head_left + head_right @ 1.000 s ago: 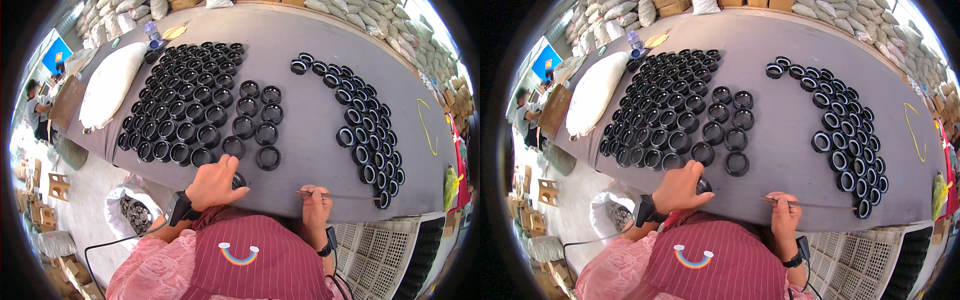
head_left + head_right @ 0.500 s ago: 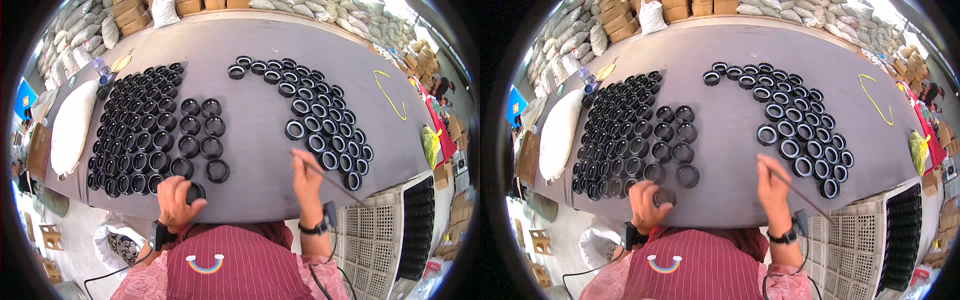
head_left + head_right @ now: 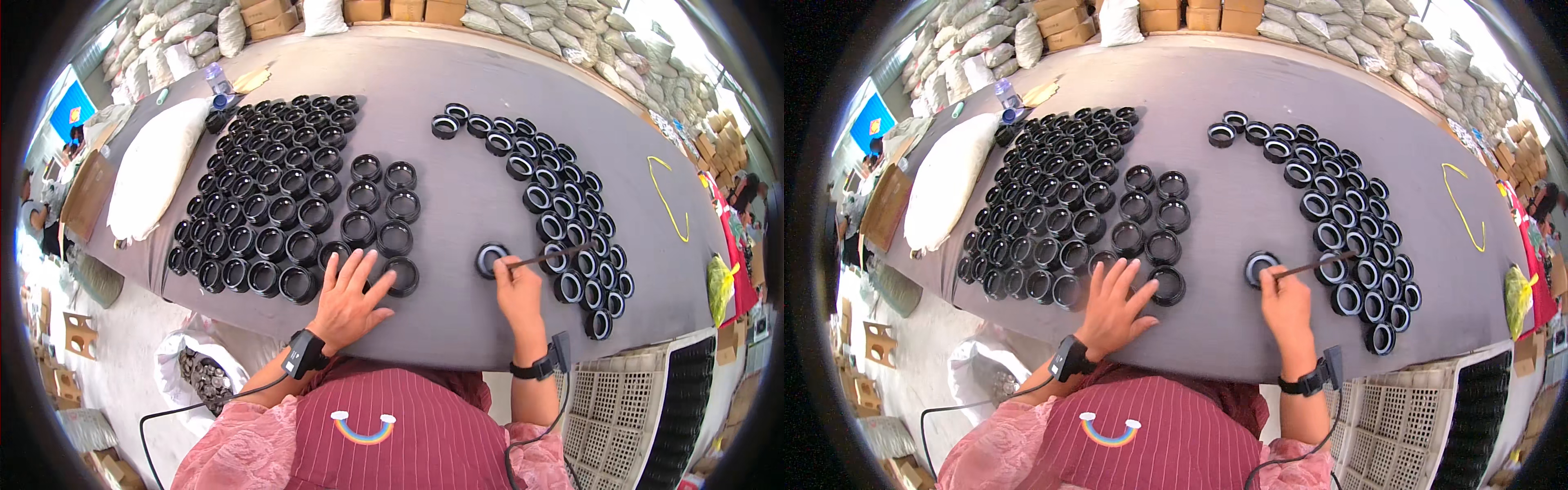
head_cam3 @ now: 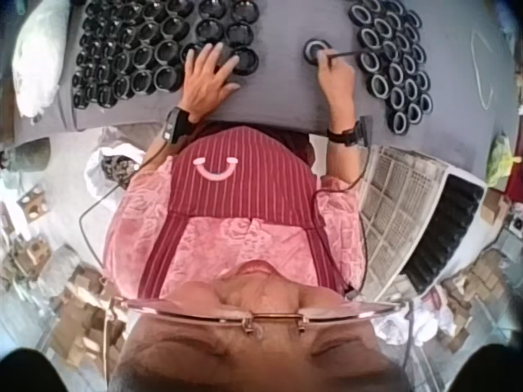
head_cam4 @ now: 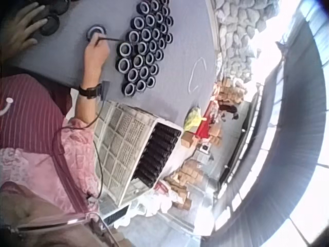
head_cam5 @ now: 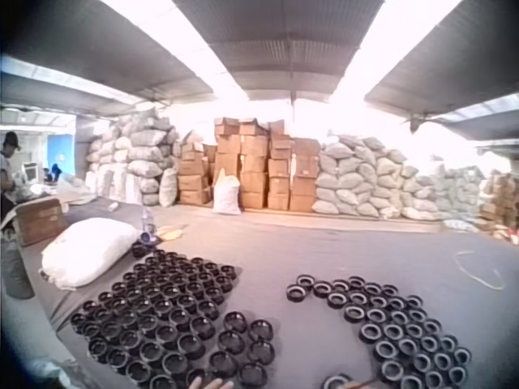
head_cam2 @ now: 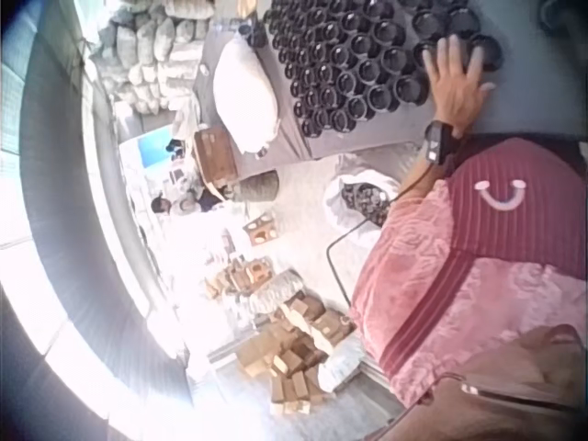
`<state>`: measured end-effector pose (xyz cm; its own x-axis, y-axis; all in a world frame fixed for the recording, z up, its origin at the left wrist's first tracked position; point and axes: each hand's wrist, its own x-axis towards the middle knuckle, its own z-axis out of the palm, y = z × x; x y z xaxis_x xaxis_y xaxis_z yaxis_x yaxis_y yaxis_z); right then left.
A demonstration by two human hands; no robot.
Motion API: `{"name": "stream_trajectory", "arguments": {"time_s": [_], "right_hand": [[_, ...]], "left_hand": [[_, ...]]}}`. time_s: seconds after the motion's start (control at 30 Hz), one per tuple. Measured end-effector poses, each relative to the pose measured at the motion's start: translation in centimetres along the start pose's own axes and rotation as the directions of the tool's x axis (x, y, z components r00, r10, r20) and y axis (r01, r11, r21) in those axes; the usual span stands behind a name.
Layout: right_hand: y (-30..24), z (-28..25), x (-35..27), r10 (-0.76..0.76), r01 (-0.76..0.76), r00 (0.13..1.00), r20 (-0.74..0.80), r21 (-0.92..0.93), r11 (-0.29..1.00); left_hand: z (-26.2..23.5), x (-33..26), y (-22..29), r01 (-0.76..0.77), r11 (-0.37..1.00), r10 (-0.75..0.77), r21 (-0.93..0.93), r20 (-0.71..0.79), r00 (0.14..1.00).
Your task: Inspecting and cleaning the edges of black circular plastic parts using a metal pick tool.
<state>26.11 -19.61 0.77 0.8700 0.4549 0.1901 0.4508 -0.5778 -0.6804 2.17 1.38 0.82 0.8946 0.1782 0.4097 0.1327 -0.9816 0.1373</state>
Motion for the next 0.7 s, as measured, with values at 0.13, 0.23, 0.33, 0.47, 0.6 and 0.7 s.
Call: {"name": "stream_trajectory", "arguments": {"time_s": [0.13, 0.23, 0.33, 0.47, 0.6, 0.7], "right_hand": [[-0.9, -0.2, -4.3, -0.007, -0.016, 0.989, 0.145, 0.159, 0.987], [-1.8, 0.0, -7.1, -0.119, 0.065, 0.976, 0.182, 0.276, 0.959], [-2.8, 0.0, -9.1, -0.166, 0.064, 0.952, 0.258, 0.361, 0.930], [-3.0, 0.8, -10.0, -0.222, 0.083, 0.937, 0.270, 0.445, 0.892], [-2.6, 1.8, -10.2, -0.152, -0.060, 0.947, 0.282, 0.621, 0.782], [-3.1, 1.7, -10.1, -0.111, -0.118, 0.952, 0.284, 0.679, 0.725]], "left_hand": [[-0.2, -0.1, 0.4, -0.213, 0.976, 0.209, 0.045, 0.081, 0.975], [0.7, -0.1, -0.1, -0.204, 0.977, 0.200, 0.058, 0.075, 0.977], [0.2, 0.3, 0.6, -0.195, 0.978, 0.192, 0.073, 0.052, 0.980], [0.9, 0.0, 2.3, -0.236, 0.923, 0.237, -0.303, -0.035, 0.971], [1.9, 0.1, 3.8, -0.227, 0.823, 0.264, -0.520, -0.003, 0.964], [2.2, -0.2, 3.5, -0.219, 0.869, 0.212, -0.443, -0.066, 0.975]]}}
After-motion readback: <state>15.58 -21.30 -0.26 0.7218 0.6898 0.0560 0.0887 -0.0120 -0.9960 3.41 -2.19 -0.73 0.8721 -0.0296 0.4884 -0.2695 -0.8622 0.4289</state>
